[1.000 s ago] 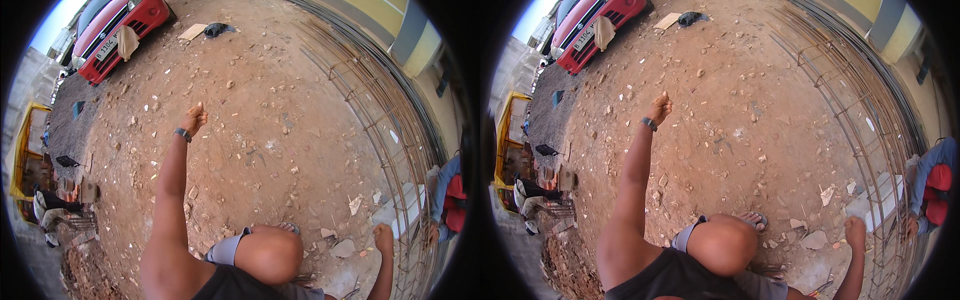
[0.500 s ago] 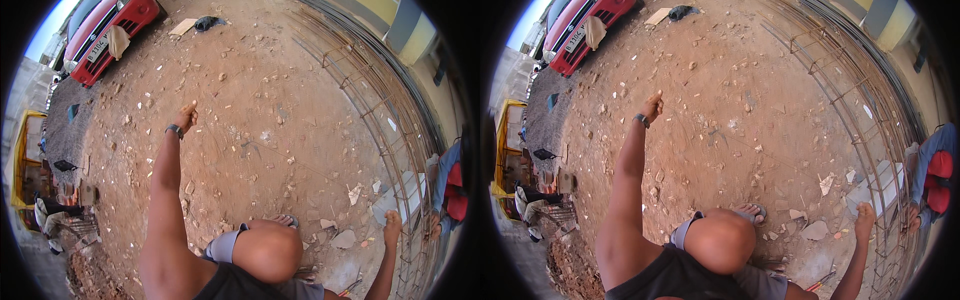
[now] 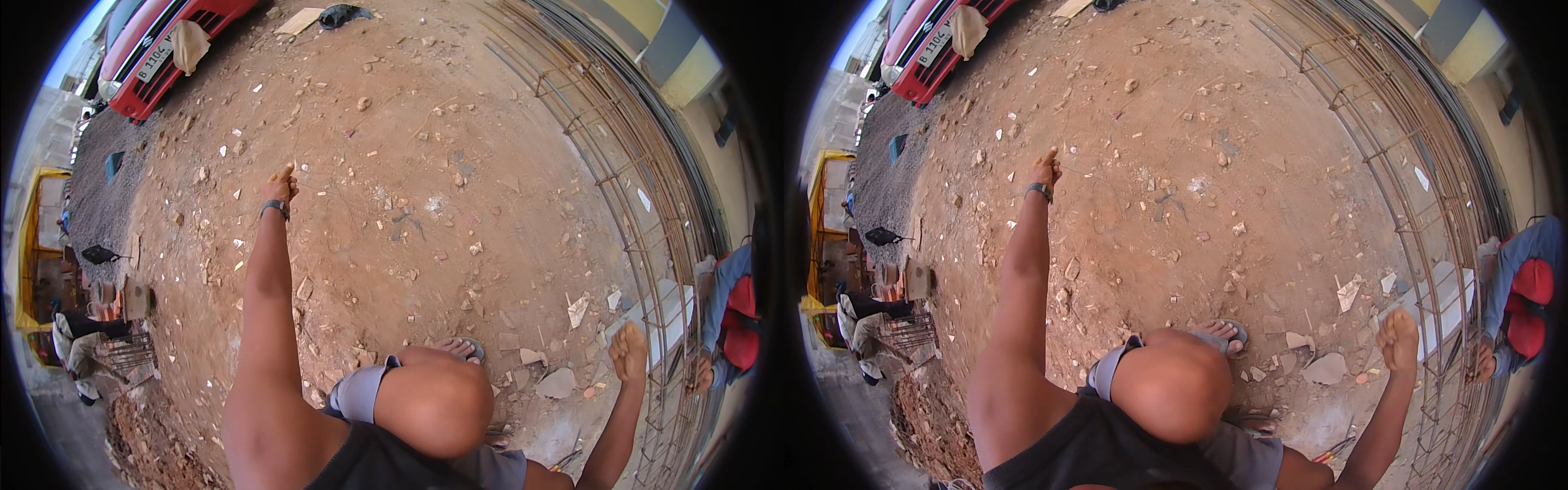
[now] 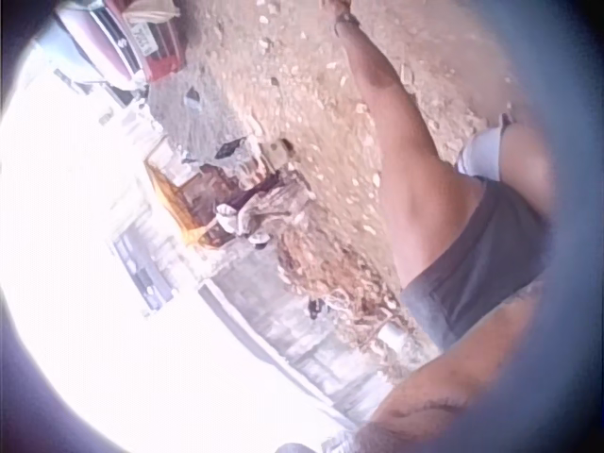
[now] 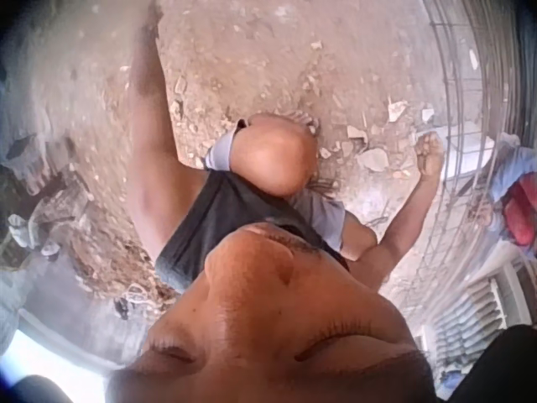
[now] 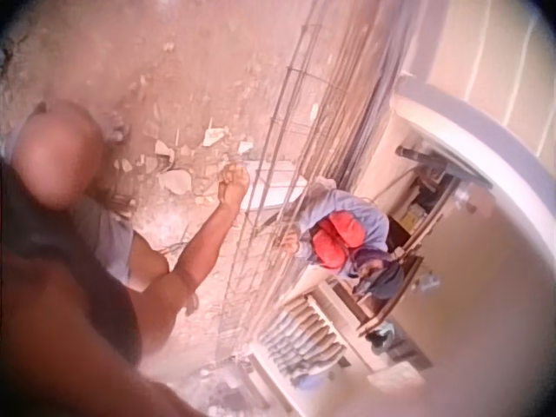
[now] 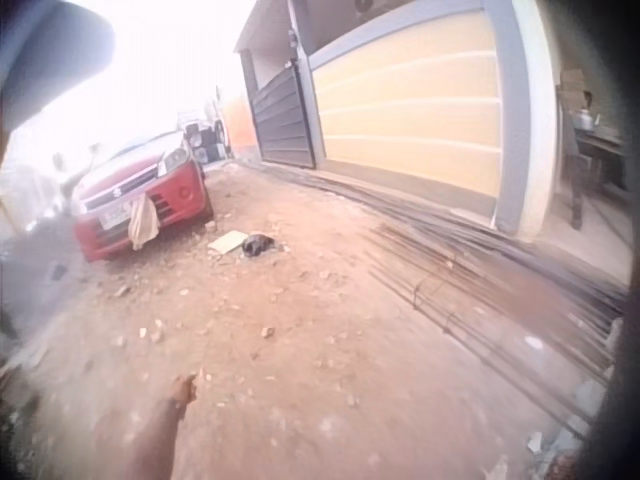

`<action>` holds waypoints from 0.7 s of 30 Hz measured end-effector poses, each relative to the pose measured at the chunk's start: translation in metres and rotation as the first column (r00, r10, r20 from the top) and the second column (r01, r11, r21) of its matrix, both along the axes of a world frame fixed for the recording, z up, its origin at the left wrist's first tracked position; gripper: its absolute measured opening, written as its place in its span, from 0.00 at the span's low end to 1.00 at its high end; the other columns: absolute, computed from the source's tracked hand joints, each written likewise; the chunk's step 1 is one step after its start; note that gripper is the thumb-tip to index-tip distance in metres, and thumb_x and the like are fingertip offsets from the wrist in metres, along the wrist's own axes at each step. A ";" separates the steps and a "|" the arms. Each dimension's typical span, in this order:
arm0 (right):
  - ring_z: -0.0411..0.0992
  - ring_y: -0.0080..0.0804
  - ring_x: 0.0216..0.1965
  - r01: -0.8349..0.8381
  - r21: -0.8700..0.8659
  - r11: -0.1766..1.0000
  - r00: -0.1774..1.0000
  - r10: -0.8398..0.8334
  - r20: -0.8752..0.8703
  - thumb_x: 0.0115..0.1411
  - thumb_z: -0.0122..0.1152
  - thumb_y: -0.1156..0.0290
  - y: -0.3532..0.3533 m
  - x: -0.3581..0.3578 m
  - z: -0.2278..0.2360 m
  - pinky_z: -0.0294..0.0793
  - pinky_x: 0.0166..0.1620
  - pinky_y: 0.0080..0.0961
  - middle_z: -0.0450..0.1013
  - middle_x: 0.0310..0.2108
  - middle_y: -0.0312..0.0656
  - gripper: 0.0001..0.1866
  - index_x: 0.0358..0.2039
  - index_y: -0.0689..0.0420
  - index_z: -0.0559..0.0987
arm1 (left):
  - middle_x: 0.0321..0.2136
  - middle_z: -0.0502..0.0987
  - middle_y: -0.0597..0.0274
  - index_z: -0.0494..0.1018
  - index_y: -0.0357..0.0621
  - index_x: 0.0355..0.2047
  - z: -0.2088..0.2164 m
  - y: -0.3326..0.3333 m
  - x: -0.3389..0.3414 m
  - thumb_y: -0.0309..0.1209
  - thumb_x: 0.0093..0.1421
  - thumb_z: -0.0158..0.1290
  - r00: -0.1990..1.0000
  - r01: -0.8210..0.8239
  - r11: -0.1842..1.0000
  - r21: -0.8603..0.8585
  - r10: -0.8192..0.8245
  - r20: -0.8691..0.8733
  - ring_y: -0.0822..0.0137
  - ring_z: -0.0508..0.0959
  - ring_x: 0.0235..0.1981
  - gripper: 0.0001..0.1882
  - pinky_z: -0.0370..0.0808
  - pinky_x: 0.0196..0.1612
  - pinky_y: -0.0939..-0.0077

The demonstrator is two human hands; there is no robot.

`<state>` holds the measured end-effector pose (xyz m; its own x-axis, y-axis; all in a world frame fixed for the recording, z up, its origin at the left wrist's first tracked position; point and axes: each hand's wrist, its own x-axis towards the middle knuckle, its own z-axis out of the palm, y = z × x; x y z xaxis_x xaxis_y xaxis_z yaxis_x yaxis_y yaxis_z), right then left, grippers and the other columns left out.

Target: The person squats on the ground and uses pliers to twist wire ties around the intersections of a rebar mesh. Another person works alongside on a similar section of the mesh.

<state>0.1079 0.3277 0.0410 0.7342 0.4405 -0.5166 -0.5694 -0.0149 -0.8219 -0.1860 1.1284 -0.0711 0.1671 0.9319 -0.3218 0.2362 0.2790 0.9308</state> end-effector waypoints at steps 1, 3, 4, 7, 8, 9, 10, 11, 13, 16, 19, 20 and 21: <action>0.55 0.15 0.15 0.032 -0.095 0.995 0.999 -0.028 0.046 0.67 0.56 0.61 0.006 0.005 -0.013 0.56 0.20 0.16 0.58 0.14 0.28 0.20 0.19 0.52 0.66 | 0.18 0.74 0.67 0.72 0.48 0.28 -0.002 0.000 -0.003 0.41 0.56 0.66 0.998 -0.034 0.999 -0.021 0.035 0.043 0.77 0.72 0.14 0.15 0.74 0.18 0.81; 0.56 0.16 0.16 0.038 -0.385 0.922 0.974 0.052 0.218 0.68 0.54 0.61 0.010 0.013 -0.033 0.55 0.21 0.17 0.60 0.16 0.29 0.19 0.21 0.53 0.68 | 0.17 0.73 0.70 0.70 0.50 0.28 -0.008 -0.015 0.011 0.39 0.58 0.65 0.987 -0.055 0.994 -0.094 0.069 0.144 0.80 0.71 0.14 0.14 0.73 0.16 0.84; 0.57 0.16 0.17 0.015 -0.555 0.832 0.936 0.184 0.301 0.68 0.54 0.61 0.013 0.015 -0.043 0.56 0.22 0.18 0.60 0.16 0.29 0.18 0.21 0.54 0.69 | 0.17 0.73 0.70 0.69 0.50 0.28 -0.008 -0.015 0.011 0.39 0.59 0.64 0.980 -0.072 0.993 -0.089 0.087 0.180 0.80 0.70 0.13 0.14 0.73 0.16 0.83; 0.59 0.21 0.20 -0.016 -0.714 0.700 0.752 0.479 0.452 0.67 0.54 0.62 -0.001 0.019 -0.072 0.60 0.25 0.24 0.62 0.17 0.33 0.17 0.23 0.58 0.72 | 0.17 0.71 0.71 0.68 0.51 0.27 -0.009 -0.014 0.028 0.40 0.60 0.62 0.954 -0.122 0.989 -0.085 0.140 0.265 0.80 0.68 0.13 0.14 0.71 0.16 0.83; 0.60 0.22 0.22 -0.022 -0.726 0.688 0.677 0.544 0.495 0.67 0.55 0.63 -0.017 0.020 -0.077 0.61 0.27 0.26 0.63 0.18 0.34 0.16 0.24 0.59 0.73 | 0.16 0.70 0.72 0.68 0.52 0.26 -0.009 -0.015 0.042 0.40 0.61 0.62 0.948 -0.139 0.986 -0.091 0.159 0.275 0.80 0.67 0.13 0.15 0.70 0.16 0.84; 0.61 0.24 0.22 -0.065 -0.743 0.666 0.660 0.587 0.469 0.66 0.55 0.63 -0.015 0.018 -0.076 0.62 0.28 0.28 0.63 0.18 0.36 0.16 0.25 0.61 0.73 | 0.16 0.69 0.72 0.67 0.52 0.25 -0.009 -0.016 0.047 0.40 0.61 0.62 0.944 -0.166 0.982 -0.089 0.185 0.275 0.80 0.66 0.13 0.15 0.68 0.16 0.85; 0.62 0.26 0.23 -0.118 -0.751 0.650 0.638 0.629 0.444 0.65 0.56 0.64 0.003 0.014 -0.073 0.63 0.29 0.30 0.64 0.18 0.38 0.15 0.25 0.62 0.73 | 0.16 0.69 0.72 0.67 0.52 0.25 -0.009 0.002 0.029 0.42 0.62 0.61 0.935 -0.164 0.984 -0.073 0.179 0.307 0.79 0.66 0.13 0.16 0.68 0.16 0.84; 0.63 0.28 0.23 -0.163 -0.762 0.627 0.615 0.669 0.419 0.64 0.56 0.65 0.018 0.012 -0.068 0.64 0.30 0.31 0.64 0.18 0.39 0.15 0.26 0.63 0.73 | 0.16 0.68 0.71 0.67 0.53 0.25 -0.010 0.022 0.009 0.43 0.62 0.61 0.924 -0.156 0.986 -0.066 0.169 0.343 0.79 0.65 0.13 0.16 0.68 0.16 0.83; 0.63 0.30 0.24 -0.177 -0.799 0.574 0.627 0.692 0.358 0.63 0.57 0.65 0.020 0.012 -0.066 0.65 0.31 0.32 0.65 0.19 0.43 0.14 0.28 0.64 0.73 | 0.16 0.69 0.71 0.69 0.51 0.26 -0.022 0.027 0.015 0.47 0.62 0.60 0.918 -0.229 0.970 -0.083 0.244 0.312 0.78 0.65 0.12 0.18 0.68 0.16 0.85; 0.63 0.31 0.23 -0.161 -0.802 0.575 0.689 0.647 0.326 0.63 0.58 0.65 0.012 0.013 -0.061 0.66 0.31 0.32 0.65 0.19 0.44 0.15 0.27 0.64 0.73 | 0.20 0.74 0.67 0.72 0.49 0.29 -0.028 0.019 0.034 0.50 0.62 0.59 0.955 -0.149 0.986 -0.077 0.163 0.249 0.78 0.69 0.15 0.18 0.73 0.20 0.84; 0.63 0.29 0.23 -0.099 -0.868 0.486 0.712 0.644 0.279 0.64 0.58 0.65 -0.024 0.010 -0.052 0.66 0.31 0.29 0.66 0.18 0.40 0.13 0.30 0.63 0.74 | 0.23 0.76 0.64 0.74 0.49 0.31 -0.032 -0.004 0.070 0.52 0.61 0.59 0.980 0.012 0.999 -0.049 -0.002 0.198 0.78 0.72 0.18 0.20 0.75 0.23 0.81; 0.64 0.27 0.23 -0.099 -0.813 0.574 0.767 0.564 0.306 0.64 0.57 0.65 -0.030 0.007 -0.051 0.67 0.31 0.28 0.66 0.18 0.38 0.12 0.31 0.62 0.74 | 0.25 0.77 0.63 0.75 0.49 0.33 -0.033 -0.004 0.072 0.54 0.61 0.58 0.981 0.066 0.998 -0.024 -0.061 0.182 0.78 0.72 0.20 0.21 0.75 0.24 0.80; 0.64 0.26 0.23 -0.087 -0.753 0.652 0.818 0.479 0.320 0.65 0.57 0.65 -0.024 0.003 -0.044 0.68 0.32 0.28 0.66 0.19 0.36 0.11 0.32 0.61 0.75 | 0.24 0.77 0.62 0.75 0.48 0.33 -0.038 -0.005 0.070 0.55 0.61 0.57 0.992 0.092 0.996 0.011 -0.093 0.086 0.76 0.72 0.19 0.22 0.74 0.23 0.80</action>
